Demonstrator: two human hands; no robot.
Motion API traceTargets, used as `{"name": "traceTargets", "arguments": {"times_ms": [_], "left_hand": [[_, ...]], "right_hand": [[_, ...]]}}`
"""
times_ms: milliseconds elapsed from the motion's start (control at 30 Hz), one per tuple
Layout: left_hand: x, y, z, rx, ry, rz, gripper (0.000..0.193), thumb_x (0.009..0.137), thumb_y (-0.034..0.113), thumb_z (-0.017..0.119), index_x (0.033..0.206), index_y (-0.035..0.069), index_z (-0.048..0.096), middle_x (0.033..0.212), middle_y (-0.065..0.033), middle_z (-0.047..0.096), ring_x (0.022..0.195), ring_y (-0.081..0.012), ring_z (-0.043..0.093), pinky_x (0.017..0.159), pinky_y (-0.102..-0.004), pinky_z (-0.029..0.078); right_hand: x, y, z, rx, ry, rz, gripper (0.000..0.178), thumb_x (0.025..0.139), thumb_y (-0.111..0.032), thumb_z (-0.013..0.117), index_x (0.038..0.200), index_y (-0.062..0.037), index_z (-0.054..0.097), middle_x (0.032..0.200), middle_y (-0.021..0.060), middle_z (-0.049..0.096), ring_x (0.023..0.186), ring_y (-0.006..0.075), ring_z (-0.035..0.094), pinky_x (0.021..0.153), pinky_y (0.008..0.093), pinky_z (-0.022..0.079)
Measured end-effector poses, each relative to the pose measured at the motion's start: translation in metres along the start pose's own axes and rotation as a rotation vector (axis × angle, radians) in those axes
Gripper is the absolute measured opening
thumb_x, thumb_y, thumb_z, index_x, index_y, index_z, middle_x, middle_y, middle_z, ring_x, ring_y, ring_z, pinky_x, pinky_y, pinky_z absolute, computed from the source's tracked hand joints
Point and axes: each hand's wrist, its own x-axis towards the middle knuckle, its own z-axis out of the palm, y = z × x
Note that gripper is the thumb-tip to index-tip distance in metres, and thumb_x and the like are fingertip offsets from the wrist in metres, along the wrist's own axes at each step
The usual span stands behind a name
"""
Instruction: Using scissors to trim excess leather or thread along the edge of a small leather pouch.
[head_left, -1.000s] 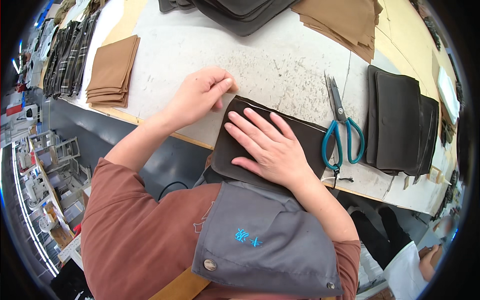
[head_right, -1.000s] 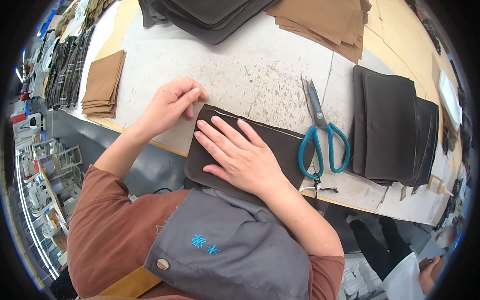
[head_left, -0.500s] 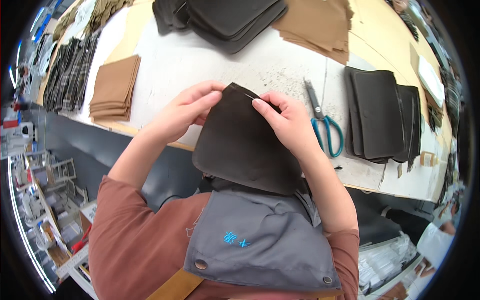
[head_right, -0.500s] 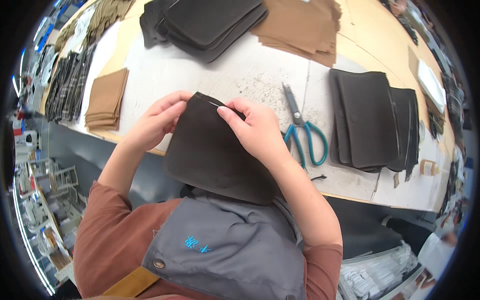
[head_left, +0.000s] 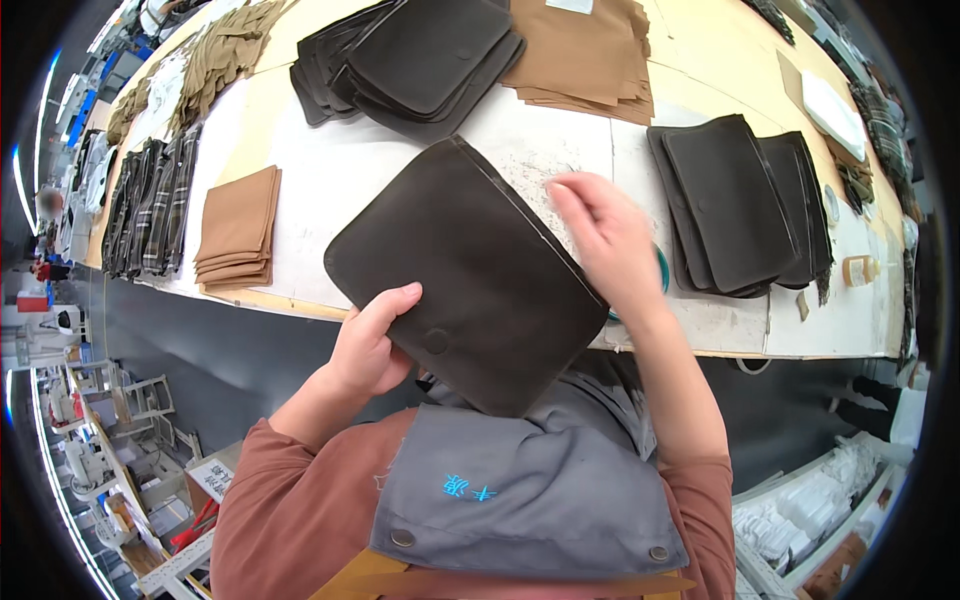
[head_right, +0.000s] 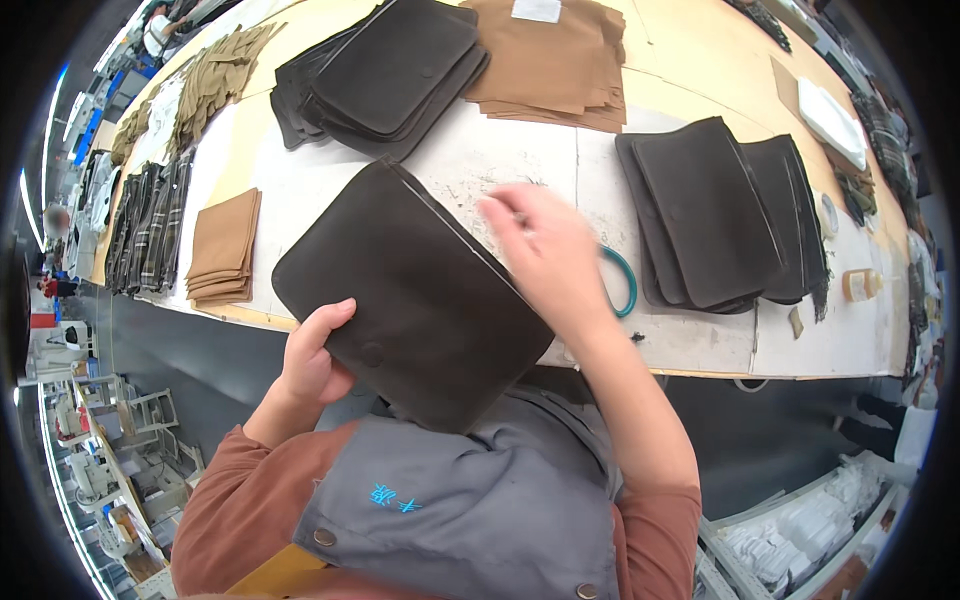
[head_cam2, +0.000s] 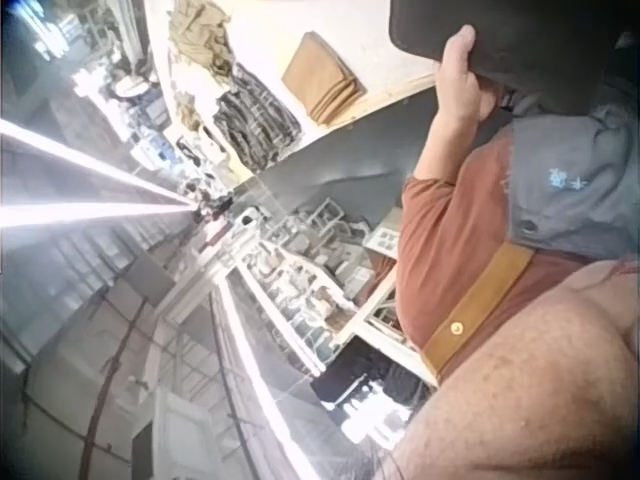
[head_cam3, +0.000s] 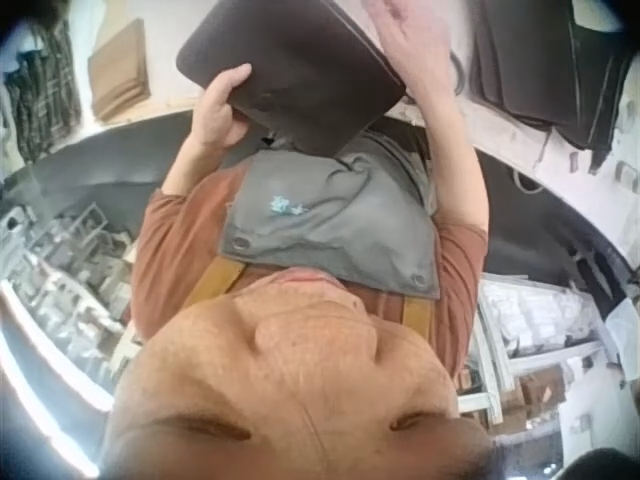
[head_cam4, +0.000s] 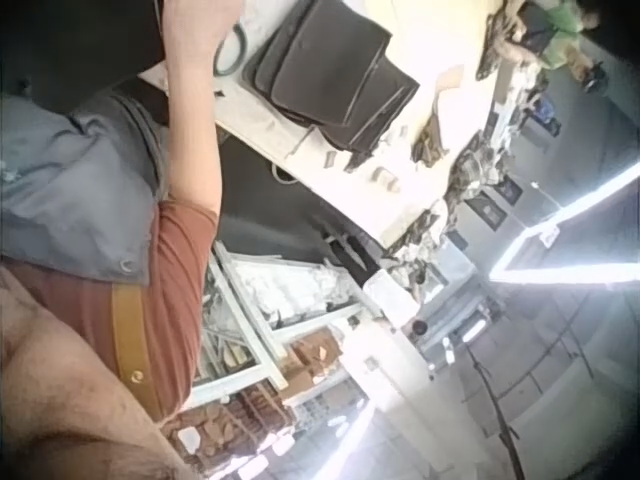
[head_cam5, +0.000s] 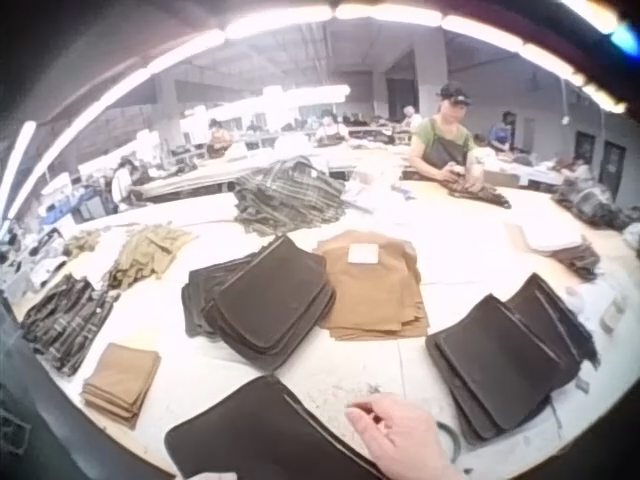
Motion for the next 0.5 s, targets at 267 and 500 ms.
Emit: {"name": "traceTargets", "arguments": {"times_ms": [267,500], "left_hand": [[-0.011,-0.001,0.007,-0.024,0.046,0.037,0.032,0.089,0.01,0.041,0.115,-0.007,0.049,0.115,-0.017,0.058,0.104,-0.0278,0.058,0.089,-0.0408,0.048],[-0.009,-0.005,0.028,-0.155,0.021,-0.124,0.034,0.086,0.007,0.04,0.116,-0.008,0.047,0.115,-0.0185,0.057,0.104,-0.029,0.058,0.09,-0.0417,0.047]], "right_hand": [[-0.077,0.05,-0.059,-0.776,0.002,-0.068,0.04,0.074,-0.018,0.072,0.106,-0.0018,0.054,0.101,0.0125,0.055,0.092,0.0296,0.054,0.078,0.0359,0.045],[-0.072,0.055,-0.058,-0.716,-0.021,0.053,0.039,0.071,-0.01,0.068,0.105,0.0008,0.052,0.098,0.0151,0.053,0.092,0.0333,0.053,0.082,0.0418,0.045]]}}
